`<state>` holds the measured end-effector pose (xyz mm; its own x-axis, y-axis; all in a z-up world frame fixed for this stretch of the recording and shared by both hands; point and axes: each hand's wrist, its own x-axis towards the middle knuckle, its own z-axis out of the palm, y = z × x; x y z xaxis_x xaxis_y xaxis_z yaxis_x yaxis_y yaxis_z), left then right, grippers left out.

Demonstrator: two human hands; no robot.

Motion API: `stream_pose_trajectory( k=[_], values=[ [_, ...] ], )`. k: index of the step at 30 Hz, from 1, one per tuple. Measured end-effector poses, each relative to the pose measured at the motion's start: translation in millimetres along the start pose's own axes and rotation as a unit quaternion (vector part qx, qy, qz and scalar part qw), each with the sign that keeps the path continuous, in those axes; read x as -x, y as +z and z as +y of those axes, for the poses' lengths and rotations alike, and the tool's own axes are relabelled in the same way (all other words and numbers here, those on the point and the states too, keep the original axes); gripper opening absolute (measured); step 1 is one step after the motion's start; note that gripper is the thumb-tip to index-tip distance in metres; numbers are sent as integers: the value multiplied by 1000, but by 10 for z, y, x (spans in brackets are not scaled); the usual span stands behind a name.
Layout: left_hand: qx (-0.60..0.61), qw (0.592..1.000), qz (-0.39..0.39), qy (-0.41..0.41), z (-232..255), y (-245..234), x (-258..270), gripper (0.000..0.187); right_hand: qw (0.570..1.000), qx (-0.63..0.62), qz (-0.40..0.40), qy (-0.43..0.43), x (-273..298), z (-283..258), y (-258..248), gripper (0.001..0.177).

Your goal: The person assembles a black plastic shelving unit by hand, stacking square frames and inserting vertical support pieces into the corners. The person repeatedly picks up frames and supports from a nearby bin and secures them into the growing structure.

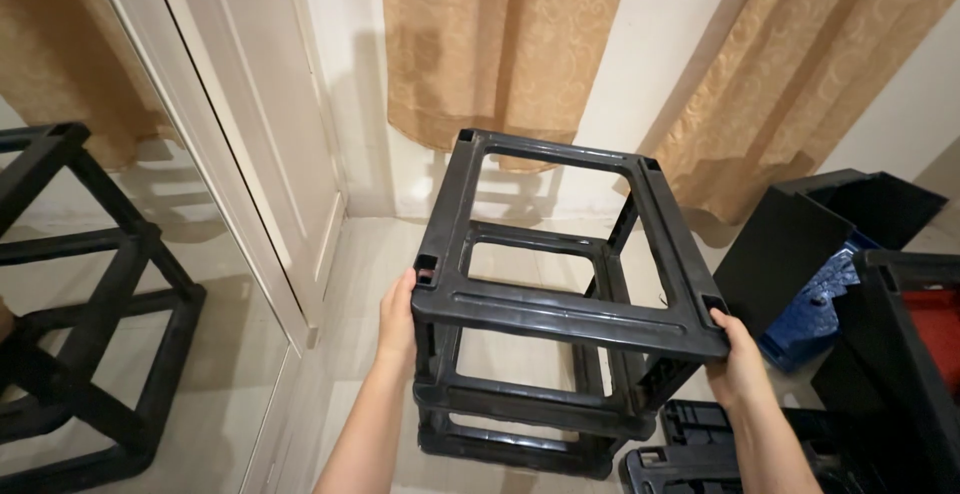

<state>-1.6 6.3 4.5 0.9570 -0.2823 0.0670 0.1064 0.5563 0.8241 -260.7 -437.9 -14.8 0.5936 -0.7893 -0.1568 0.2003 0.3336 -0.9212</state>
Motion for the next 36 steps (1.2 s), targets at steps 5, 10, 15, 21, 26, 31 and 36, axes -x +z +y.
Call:
stream_pose_trajectory(
  k=[5, 10, 15, 21, 26, 31, 36],
  values=[
    [-135, 990, 4, 28, 100, -117, -61, 46, 998, 48, 31, 4, -136, -30, -107, 23],
    [-174, 984, 3, 40, 74, -218, -118, 44, 991, 115, 58, 38, -230, -82, -147, 26],
    [-164, 985, -15, 55, 59, -269, -107, 41, 989, 134, 34, 53, -295, -132, -268, 27],
    [-197, 978, -35, 55, 133, -395, -92, 41, 988, 145, 17, 57, -164, -193, -183, 39],
    [-265, 964, 4, 37, 240, -358, -59, 44, 978, 194, 45, 66, 197, -383, 60, 55],
    [-273, 961, 19, -34, 373, -287, -56, 44, 975, 206, 57, 69, 439, -593, 166, 58],
    [-209, 976, 2, -55, 435, -216, -67, 40, 976, 207, 11, 72, 374, -635, 101, 47]
  ],
)
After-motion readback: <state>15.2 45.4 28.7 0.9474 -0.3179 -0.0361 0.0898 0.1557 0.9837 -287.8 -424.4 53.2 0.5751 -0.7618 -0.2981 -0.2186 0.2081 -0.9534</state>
